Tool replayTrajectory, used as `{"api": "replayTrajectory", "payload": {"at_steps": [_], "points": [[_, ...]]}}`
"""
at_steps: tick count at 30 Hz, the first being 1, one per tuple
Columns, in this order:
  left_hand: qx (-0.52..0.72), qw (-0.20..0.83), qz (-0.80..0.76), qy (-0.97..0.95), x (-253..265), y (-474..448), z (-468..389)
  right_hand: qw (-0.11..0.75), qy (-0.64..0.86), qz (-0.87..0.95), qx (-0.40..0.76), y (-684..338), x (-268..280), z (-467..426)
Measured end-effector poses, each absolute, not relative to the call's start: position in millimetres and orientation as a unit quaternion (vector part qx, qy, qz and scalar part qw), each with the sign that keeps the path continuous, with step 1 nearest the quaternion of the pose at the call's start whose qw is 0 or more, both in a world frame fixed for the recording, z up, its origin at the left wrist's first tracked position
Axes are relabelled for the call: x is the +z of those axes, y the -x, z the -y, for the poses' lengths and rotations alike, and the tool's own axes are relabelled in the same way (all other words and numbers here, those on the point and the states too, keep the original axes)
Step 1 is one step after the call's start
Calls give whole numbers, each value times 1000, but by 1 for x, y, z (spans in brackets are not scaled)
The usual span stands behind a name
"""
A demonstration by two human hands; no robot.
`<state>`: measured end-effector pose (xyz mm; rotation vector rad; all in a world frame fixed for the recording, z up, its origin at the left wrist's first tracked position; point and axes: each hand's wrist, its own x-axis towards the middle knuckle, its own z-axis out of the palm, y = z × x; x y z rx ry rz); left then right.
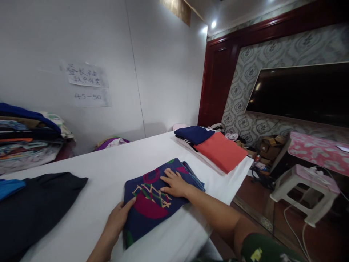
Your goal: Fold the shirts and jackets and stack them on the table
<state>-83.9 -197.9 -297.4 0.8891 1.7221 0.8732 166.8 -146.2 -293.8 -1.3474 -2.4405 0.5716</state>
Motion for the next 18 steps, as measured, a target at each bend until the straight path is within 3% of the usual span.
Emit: {"api": "replayTrajectory", "payload": {"at_steps": [18], "points": [[350,472,-711,-386,-301,85,194,119,529,812,215,-218,-310,97]]}}
